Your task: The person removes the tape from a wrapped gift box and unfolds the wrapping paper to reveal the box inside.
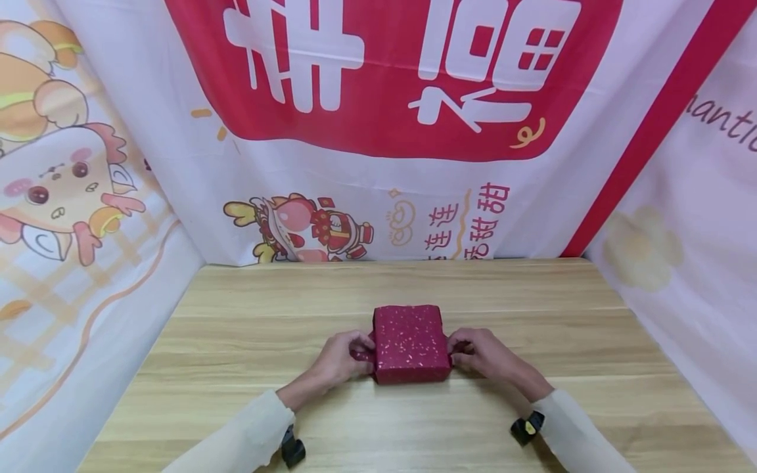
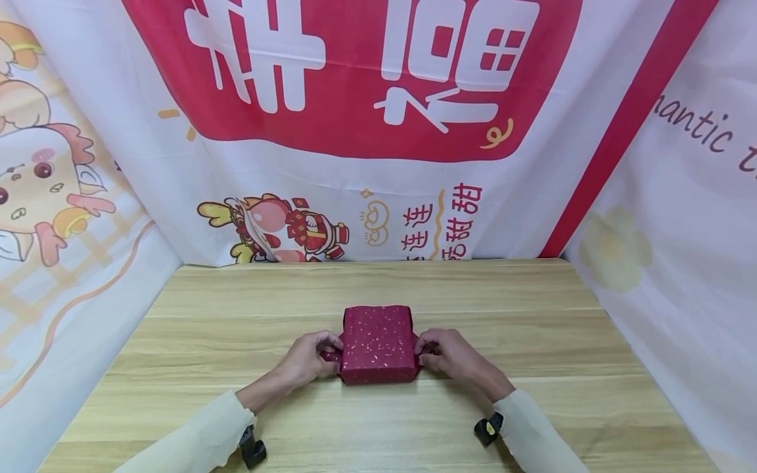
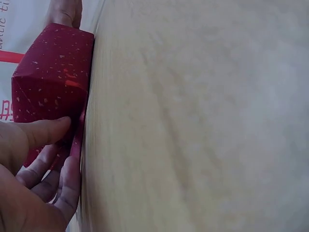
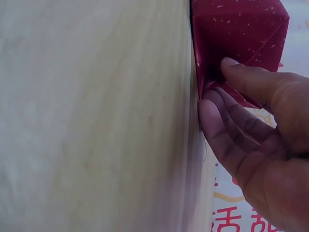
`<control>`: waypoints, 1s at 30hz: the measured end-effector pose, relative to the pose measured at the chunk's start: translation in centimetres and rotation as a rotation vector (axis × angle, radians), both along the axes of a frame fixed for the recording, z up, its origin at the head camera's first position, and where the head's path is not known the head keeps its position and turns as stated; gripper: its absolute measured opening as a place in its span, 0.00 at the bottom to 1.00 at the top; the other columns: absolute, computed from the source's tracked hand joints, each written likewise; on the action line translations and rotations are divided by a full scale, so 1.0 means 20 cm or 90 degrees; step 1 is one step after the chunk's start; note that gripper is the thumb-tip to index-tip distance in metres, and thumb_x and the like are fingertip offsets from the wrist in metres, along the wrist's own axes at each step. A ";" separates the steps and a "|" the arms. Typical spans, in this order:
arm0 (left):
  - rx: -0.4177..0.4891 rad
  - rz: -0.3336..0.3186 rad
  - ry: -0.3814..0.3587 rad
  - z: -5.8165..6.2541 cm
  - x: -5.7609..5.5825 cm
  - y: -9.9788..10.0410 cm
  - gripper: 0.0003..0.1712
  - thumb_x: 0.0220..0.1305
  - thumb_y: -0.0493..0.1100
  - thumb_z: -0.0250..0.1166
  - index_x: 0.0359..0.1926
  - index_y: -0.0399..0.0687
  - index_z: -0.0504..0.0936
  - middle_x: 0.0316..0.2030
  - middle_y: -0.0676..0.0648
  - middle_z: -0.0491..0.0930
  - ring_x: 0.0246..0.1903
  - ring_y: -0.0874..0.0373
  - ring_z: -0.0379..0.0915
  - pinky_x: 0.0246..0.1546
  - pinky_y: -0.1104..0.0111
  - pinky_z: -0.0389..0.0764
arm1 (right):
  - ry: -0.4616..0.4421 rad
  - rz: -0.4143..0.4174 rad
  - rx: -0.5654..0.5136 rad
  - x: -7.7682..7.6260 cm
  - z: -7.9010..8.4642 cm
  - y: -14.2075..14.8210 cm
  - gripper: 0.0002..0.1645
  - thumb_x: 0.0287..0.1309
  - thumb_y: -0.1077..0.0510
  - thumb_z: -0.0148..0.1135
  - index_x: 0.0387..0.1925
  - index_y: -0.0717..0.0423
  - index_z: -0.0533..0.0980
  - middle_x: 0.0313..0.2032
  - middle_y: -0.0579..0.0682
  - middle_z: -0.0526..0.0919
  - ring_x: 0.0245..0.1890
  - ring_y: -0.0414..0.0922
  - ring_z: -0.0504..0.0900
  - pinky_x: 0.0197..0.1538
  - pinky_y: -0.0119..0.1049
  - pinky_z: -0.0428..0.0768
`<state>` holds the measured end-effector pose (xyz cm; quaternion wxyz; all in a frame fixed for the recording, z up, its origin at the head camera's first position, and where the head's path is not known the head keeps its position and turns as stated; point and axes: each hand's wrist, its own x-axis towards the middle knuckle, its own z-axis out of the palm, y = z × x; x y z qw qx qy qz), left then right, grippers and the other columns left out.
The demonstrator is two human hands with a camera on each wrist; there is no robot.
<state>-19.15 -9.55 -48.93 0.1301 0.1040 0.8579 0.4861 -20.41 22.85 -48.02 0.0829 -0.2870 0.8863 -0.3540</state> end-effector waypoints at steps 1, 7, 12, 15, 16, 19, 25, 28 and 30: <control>0.002 -0.004 0.003 0.00 0.00 0.00 0.21 0.44 0.36 0.72 0.42 0.51 0.78 0.40 0.49 0.80 0.38 0.58 0.76 0.41 0.69 0.81 | -0.006 0.000 0.000 0.00 0.00 0.00 0.11 0.55 0.63 0.61 0.34 0.41 0.76 0.36 0.39 0.82 0.40 0.40 0.81 0.45 0.34 0.83; -0.013 -0.038 0.022 -0.01 -0.02 0.00 0.16 0.48 0.34 0.69 0.40 0.47 0.79 0.32 0.50 0.80 0.31 0.60 0.75 0.33 0.75 0.80 | -0.007 0.010 0.012 -0.01 0.00 0.03 0.11 0.58 0.61 0.59 0.34 0.38 0.75 0.40 0.37 0.82 0.42 0.38 0.80 0.47 0.35 0.82; -0.075 -0.071 0.037 0.01 -0.01 0.01 0.12 0.53 0.34 0.65 0.40 0.50 0.80 0.28 0.52 0.77 0.29 0.61 0.71 0.29 0.75 0.77 | 0.014 0.021 0.015 -0.01 0.01 0.05 0.11 0.57 0.61 0.60 0.33 0.38 0.75 0.46 0.43 0.82 0.46 0.41 0.80 0.49 0.36 0.82; -0.104 -0.089 0.054 0.02 0.00 0.01 0.10 0.55 0.34 0.64 0.38 0.53 0.80 0.27 0.53 0.76 0.27 0.62 0.70 0.29 0.75 0.75 | 0.022 0.034 0.010 0.00 0.02 0.05 0.11 0.56 0.62 0.60 0.34 0.39 0.75 0.49 0.47 0.81 0.48 0.44 0.81 0.50 0.36 0.83; -0.108 -0.095 0.062 0.03 0.00 0.01 0.10 0.55 0.34 0.64 0.37 0.53 0.80 0.26 0.53 0.76 0.27 0.62 0.70 0.28 0.75 0.74 | 0.023 0.037 0.010 0.00 0.02 0.06 0.12 0.56 0.63 0.60 0.34 0.40 0.75 0.50 0.49 0.81 0.48 0.44 0.81 0.49 0.36 0.83; -0.116 -0.105 0.077 0.03 0.01 0.00 0.09 0.55 0.34 0.63 0.35 0.54 0.80 0.26 0.53 0.75 0.27 0.62 0.69 0.28 0.75 0.73 | 0.022 0.043 0.009 0.01 0.03 0.06 0.12 0.55 0.64 0.59 0.33 0.41 0.74 0.51 0.50 0.80 0.47 0.43 0.81 0.46 0.33 0.83; -0.113 -0.115 0.081 0.03 0.01 0.00 0.10 0.56 0.33 0.62 0.34 0.54 0.78 0.27 0.53 0.75 0.28 0.62 0.70 0.29 0.75 0.74 | 0.030 0.050 0.007 0.02 0.03 0.08 0.13 0.48 0.67 0.59 0.30 0.43 0.74 0.47 0.45 0.83 0.41 0.37 0.81 0.39 0.27 0.83; -0.110 -0.118 0.076 0.03 0.01 0.00 0.10 0.56 0.33 0.61 0.35 0.54 0.78 0.28 0.52 0.76 0.29 0.62 0.71 0.30 0.74 0.75 | 0.028 0.046 0.015 0.03 0.04 0.08 0.13 0.47 0.66 0.60 0.30 0.42 0.74 0.42 0.41 0.84 0.37 0.35 0.81 0.37 0.26 0.82; -0.107 -0.120 0.074 0.03 0.01 0.00 0.10 0.57 0.33 0.61 0.35 0.54 0.78 0.29 0.51 0.77 0.30 0.62 0.72 0.31 0.74 0.76 | 0.026 0.047 0.025 0.03 0.04 0.09 0.14 0.48 0.65 0.60 0.32 0.41 0.74 0.40 0.39 0.83 0.35 0.34 0.80 0.36 0.26 0.82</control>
